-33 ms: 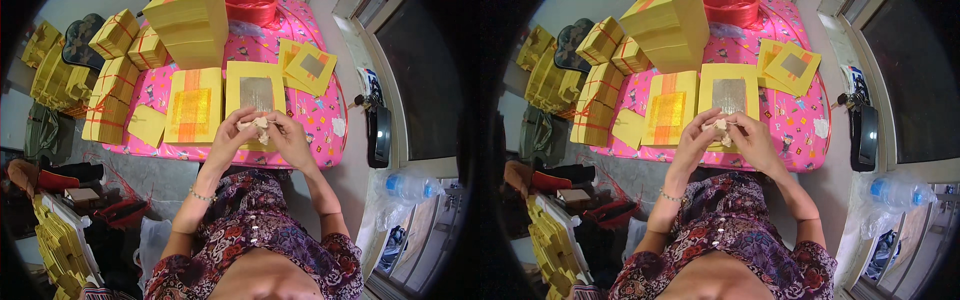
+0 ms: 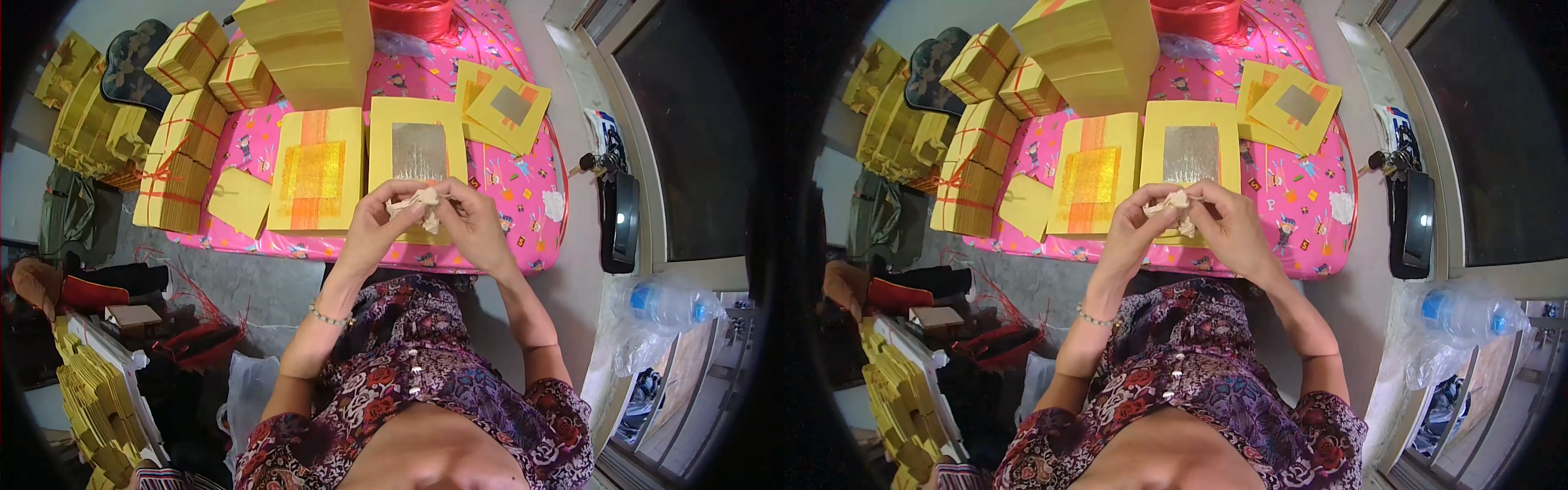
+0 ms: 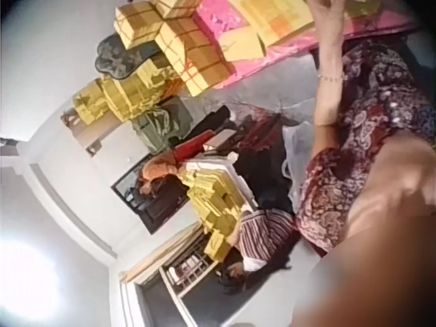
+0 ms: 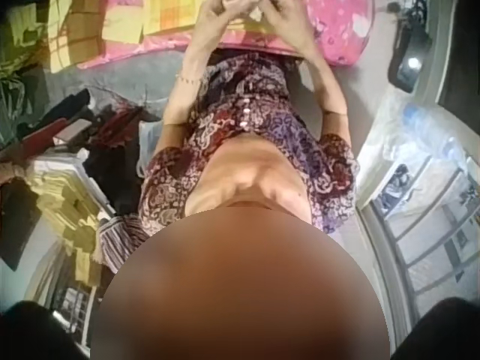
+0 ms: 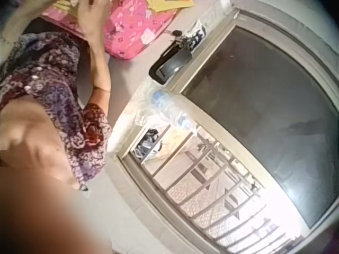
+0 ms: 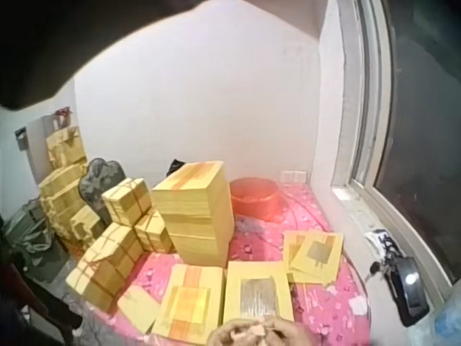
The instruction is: Counting and tying bundles of joss paper with red ribbon.
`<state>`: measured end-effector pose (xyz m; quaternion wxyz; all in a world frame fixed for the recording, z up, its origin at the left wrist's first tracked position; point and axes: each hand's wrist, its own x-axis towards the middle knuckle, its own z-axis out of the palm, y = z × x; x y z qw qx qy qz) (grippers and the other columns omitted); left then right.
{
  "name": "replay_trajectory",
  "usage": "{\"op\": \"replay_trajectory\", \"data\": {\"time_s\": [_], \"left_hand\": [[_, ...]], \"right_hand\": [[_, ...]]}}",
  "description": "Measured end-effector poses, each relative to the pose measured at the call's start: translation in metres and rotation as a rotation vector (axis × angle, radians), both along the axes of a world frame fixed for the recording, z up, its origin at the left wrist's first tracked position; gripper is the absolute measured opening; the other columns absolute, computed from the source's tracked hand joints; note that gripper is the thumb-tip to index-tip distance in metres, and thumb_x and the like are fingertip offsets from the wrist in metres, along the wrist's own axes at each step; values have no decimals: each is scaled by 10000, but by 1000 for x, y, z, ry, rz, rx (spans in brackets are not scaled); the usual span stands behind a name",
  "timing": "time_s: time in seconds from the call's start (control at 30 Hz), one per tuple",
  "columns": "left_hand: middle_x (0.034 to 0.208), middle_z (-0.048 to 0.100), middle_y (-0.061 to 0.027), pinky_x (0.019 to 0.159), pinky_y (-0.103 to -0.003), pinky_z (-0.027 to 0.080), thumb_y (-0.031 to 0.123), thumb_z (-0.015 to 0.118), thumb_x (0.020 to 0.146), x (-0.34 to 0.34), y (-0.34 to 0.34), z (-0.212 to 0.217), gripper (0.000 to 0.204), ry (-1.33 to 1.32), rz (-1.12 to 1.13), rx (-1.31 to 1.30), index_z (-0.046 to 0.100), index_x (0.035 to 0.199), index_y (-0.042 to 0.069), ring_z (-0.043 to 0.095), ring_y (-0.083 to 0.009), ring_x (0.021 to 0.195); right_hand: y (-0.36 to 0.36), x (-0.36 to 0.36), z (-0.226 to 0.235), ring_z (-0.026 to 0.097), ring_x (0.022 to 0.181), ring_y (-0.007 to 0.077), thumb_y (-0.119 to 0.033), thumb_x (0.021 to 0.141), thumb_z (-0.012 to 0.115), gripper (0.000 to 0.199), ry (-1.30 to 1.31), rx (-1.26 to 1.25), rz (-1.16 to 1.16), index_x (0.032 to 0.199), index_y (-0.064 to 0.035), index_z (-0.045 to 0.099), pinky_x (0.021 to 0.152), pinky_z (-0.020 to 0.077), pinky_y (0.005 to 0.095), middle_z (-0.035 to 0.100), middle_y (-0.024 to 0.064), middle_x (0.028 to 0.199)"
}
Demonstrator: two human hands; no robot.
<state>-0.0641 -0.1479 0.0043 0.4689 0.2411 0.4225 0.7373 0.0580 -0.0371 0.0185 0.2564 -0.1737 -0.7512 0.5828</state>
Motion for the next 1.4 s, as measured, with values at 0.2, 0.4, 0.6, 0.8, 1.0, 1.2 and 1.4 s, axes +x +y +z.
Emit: {"op": "replay_trajectory", "data": {"time_s": [0.2,0.4,0.6,0.8,1.0,1.2,1.4], "left_hand": [[768,602,32,578,-172,389,144,619,906,4,-5,-5,104,61,196,-76,587,915,46,491,-13,639],[787,601,39,591,-170,407,137,613,912,0,-8,-9,117,124,303,-69,595,957,31,500,-8,669],[791,597,37,572,-165,392,150,605,918,-13,-12,-6,136,-3,407,17,588,984,32,493,-6,655],[798,598,22,602,-171,420,141,594,924,-7,-11,-4,136,76,347,-29,587,984,20,524,-15,692],[841,599,-5,635,-223,465,-41,654,805,-1,-8,8,217,755,398,-42,611,1011,12,583,-87,764],[873,605,-65,630,-296,496,-73,678,620,-14,-17,23,331,1350,322,16,690,905,95,612,-217,785],[903,617,-64,638,-290,496,-51,689,641,-12,-15,30,328,1436,292,125,679,943,77,608,-193,776]], "right_hand": [[7,1,-5,590,820,59,-150,947,531,163,-94,-131,-2,1007,1,549,728,480,230,630,15,871],[-21,-11,0,577,882,73,-85,928,556,192,145,-425,4,1091,-10,490,772,491,225,600,43,994],[-12,2,-19,607,919,116,-85,930,534,247,-27,-452,86,1159,-6,487,764,541,265,615,77,1055],[-17,6,-20,599,869,92,-96,927,553,185,30,-612,-3,1080,-11,495,707,538,244,607,62,998],[-12,-1,-18,597,935,117,-68,920,523,196,7,-681,4,1112,-31,506,745,545,281,606,50,1004],[-15,1,-6,596,985,140,-80,925,520,234,165,-879,100,1151,-26,494,795,545,311,592,64,1046],[-24,9,3,592,971,136,-85,917,542,240,141,-788,78,1141,-12,494,832,530,303,584,76,1055]]}}
